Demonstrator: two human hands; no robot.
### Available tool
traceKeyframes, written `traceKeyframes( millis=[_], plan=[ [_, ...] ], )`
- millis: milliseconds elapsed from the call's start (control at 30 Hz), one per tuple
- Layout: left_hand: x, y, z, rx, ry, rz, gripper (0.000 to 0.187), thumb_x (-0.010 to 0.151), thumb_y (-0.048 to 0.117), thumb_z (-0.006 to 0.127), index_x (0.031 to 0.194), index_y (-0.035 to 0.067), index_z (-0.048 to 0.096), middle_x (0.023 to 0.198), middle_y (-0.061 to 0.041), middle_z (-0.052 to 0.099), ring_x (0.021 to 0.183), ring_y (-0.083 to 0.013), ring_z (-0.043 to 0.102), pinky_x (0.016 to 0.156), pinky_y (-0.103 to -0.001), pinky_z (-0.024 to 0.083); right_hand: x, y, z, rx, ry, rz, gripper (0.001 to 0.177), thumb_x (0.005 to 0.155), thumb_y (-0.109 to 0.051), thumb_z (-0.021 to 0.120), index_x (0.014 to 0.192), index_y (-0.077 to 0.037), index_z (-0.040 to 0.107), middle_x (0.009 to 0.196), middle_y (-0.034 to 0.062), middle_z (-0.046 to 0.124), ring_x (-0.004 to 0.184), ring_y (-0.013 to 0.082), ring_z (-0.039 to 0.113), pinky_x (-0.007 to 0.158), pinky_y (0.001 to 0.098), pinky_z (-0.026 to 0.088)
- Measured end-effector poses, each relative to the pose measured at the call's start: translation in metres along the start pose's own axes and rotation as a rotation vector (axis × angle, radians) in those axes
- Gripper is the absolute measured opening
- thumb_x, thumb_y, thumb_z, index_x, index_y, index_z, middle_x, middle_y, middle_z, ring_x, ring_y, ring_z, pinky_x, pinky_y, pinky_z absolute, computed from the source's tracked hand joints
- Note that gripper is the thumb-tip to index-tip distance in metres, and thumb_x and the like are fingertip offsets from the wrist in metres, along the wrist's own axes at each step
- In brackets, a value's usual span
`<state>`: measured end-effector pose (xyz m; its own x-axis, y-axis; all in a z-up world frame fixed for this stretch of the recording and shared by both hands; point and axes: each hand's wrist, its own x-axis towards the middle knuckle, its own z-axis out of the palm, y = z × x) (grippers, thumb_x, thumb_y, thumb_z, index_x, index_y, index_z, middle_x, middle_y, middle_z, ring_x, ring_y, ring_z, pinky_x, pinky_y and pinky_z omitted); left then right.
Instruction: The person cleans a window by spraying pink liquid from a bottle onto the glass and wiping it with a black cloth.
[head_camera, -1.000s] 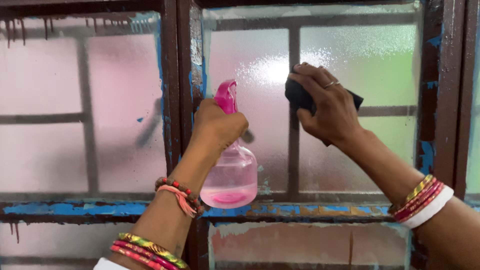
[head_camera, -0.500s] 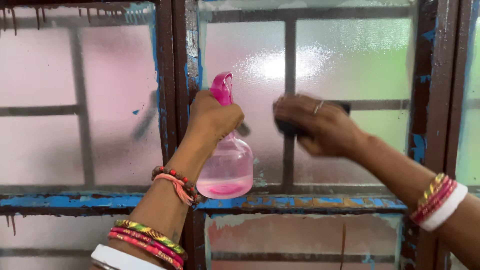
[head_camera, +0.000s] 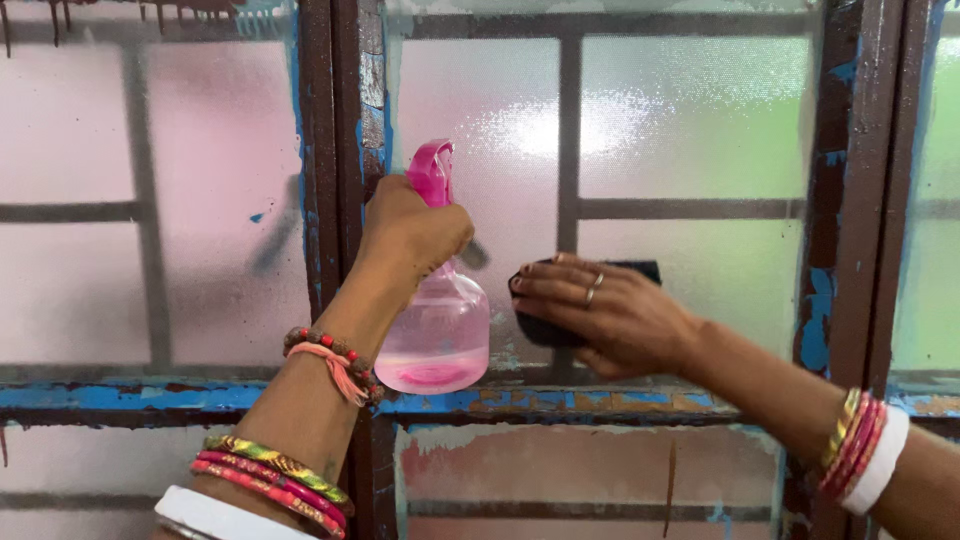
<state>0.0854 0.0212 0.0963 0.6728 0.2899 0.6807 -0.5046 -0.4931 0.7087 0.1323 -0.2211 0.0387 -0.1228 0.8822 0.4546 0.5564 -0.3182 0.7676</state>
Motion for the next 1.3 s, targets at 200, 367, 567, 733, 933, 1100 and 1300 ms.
traceKeyframes(
  millis=[200,367,567,733,933,1100,1300],
  plan=[
    [-0.002,-0.002,0.001,-0.062,-0.028,0.012,0.009,0.058,0.003,0.066,0.062,-0.002,0.060,0.064,-0.011,0.062,0.059,-0.0209,0.061,0.056,-0.040,0.046,0.008,0.071,-0.025,-0.055,0.138,0.583,0.060,0.082,-0.005,0.065,0.141,-0.013,0.057,0.137,0.0144,0.059,0.119,0.0354,0.061,0.094,0.0451,0.058],
    [0.003,-0.006,0.005,-0.016,0.032,0.025,0.014,0.057,0.005,0.069,0.069,-0.001,0.066,0.071,-0.015,0.070,0.066,-0.0237,0.069,0.064,-0.039,0.054,0.016,0.080,-0.014,-0.219,0.460,0.570,0.060,0.074,-0.002,0.066,0.133,-0.007,0.060,0.140,0.0132,0.060,0.133,0.0394,0.056,0.113,0.0516,0.049],
    [0.002,0.000,0.028,-0.005,0.102,0.048,0.026,0.061,0.008,0.067,0.083,-0.003,0.067,0.081,-0.022,0.073,0.078,-0.0324,0.078,0.073,-0.041,0.060,0.015,0.067,-0.011,-0.219,0.468,0.606,0.063,0.075,-0.003,0.065,0.138,-0.004,0.056,0.146,0.0129,0.054,0.141,0.0380,0.052,0.123,0.0515,0.040],
    [-0.014,0.021,0.062,-0.006,0.135,0.090,0.026,0.062,0.012,0.068,0.084,-0.003,0.066,0.086,-0.025,0.070,0.088,-0.0390,0.072,0.080,-0.044,0.056,0.008,0.066,-0.038,-0.144,0.359,0.575,0.073,0.076,-0.007,0.067,0.146,-0.003,0.045,0.150,0.0166,0.047,0.141,0.0424,0.045,0.122,0.0530,0.035],
    [-0.022,0.027,0.075,-0.056,0.130,0.158,0.016,0.064,0.010,0.065,0.072,-0.003,0.061,0.085,-0.026,0.069,0.090,-0.0418,0.069,0.084,-0.046,0.053,-0.030,0.086,-0.061,-0.121,0.238,0.854,0.077,0.078,-0.010,0.067,0.150,-0.003,0.038,0.155,0.0192,0.038,0.141,0.0455,0.039,0.115,0.0547,0.035],
    [-0.022,0.027,0.068,0.001,0.024,0.055,0.008,0.064,0.005,0.060,0.069,-0.001,0.058,0.075,-0.024,0.069,0.077,-0.0386,0.073,0.074,-0.044,0.058,-0.081,0.096,-0.062,-0.193,0.441,1.067,0.073,0.083,-0.011,0.061,0.152,0.000,0.038,0.156,0.0264,0.039,0.149,0.0441,0.033,0.121,0.0539,0.029],
    [-0.024,0.024,0.070,-0.065,0.050,0.089,0.008,0.062,0.005,0.059,0.067,0.000,0.057,0.071,-0.022,0.069,0.074,-0.0381,0.074,0.072,-0.045,0.058,-0.098,0.052,-0.016,-0.242,0.554,1.206,0.072,0.083,-0.012,0.059,0.151,-0.001,0.040,0.155,0.0230,0.044,0.152,0.0376,0.035,0.133,0.0513,0.014]
  ],
)
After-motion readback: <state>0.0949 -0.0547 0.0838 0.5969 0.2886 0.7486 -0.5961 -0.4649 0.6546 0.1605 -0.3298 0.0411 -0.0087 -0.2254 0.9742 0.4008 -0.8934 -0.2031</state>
